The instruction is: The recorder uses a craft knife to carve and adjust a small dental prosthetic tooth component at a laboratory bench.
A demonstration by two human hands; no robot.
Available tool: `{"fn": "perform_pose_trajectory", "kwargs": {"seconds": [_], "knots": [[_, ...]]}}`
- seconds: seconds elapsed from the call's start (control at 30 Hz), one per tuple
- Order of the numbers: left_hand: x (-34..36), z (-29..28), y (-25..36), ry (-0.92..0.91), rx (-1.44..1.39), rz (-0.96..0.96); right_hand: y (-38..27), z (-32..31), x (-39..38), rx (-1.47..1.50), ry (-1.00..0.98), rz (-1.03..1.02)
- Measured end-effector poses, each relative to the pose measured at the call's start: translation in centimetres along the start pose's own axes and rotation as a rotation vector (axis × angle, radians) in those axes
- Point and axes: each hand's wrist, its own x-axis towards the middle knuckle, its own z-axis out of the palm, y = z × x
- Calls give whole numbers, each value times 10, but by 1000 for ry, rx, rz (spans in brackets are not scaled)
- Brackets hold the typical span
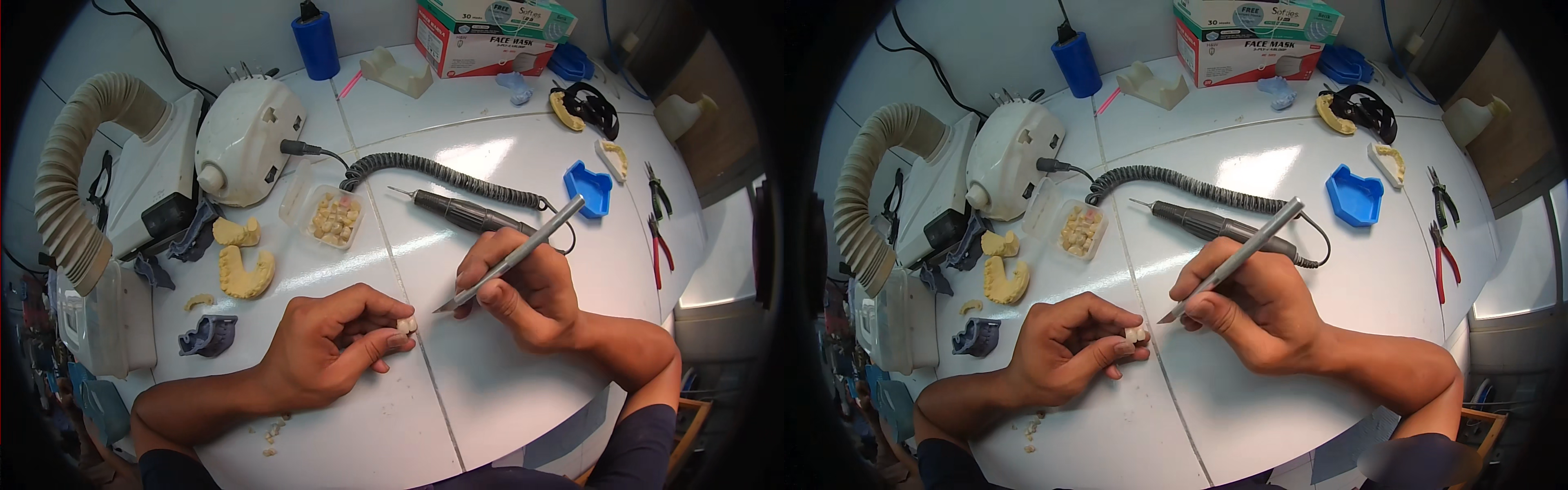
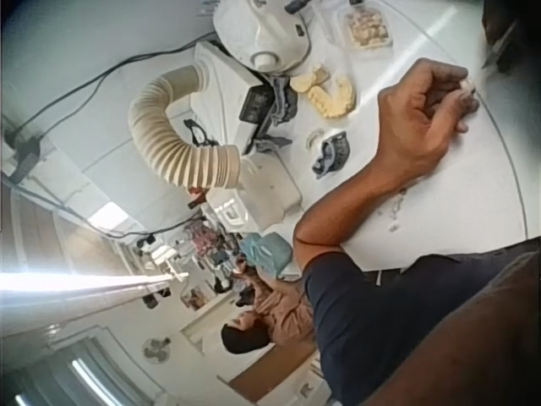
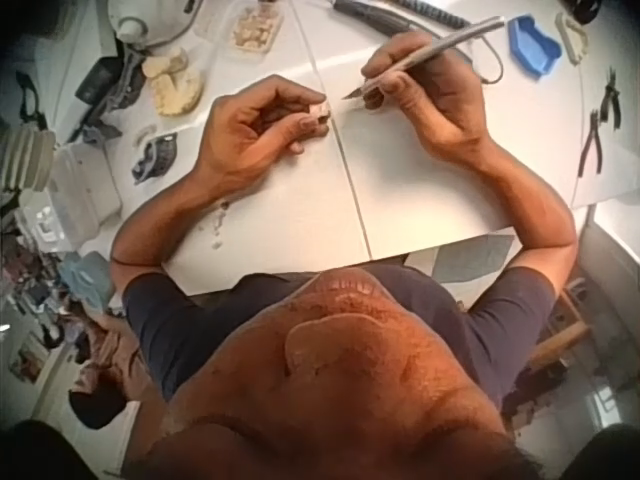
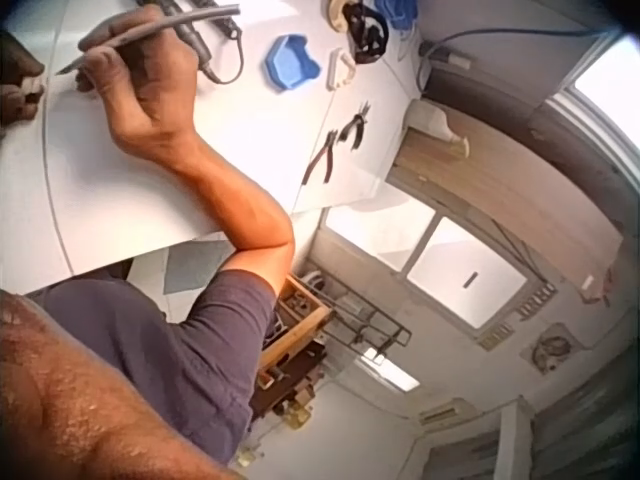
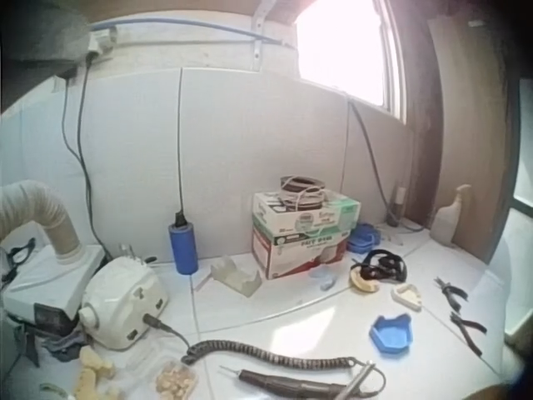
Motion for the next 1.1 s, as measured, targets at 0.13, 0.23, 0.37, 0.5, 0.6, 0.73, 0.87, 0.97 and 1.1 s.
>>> {"fn": "perform_pose_trajectory", "kwargs": {"seconds": [0.13,0.23,0.37,0.5,0.6,0.73,0.87,0.97,1.1], "knots": [[6,3,-7,-5,-41,43,6,-7,5,109,61,63],[8,3,-8,-5,-7,65,5,-7,7,112,64,105],[8,5,-13,10,-32,122,3,-1,9,11,114,99],[10,5,-16,3,4,177,4,3,9,-73,121,107],[11,6,-18,22,-31,219,6,6,7,-130,128,111],[13,5,-22,20,-13,252,2,7,6,-142,112,147],[13,3,-23,30,9,278,3,16,10,-113,324,179],[16,0,-23,35,-63,264,1,27,26,-42,482,240],[19,-3,-26,19,-102,263,-1,39,43,-67,587,307]]}}
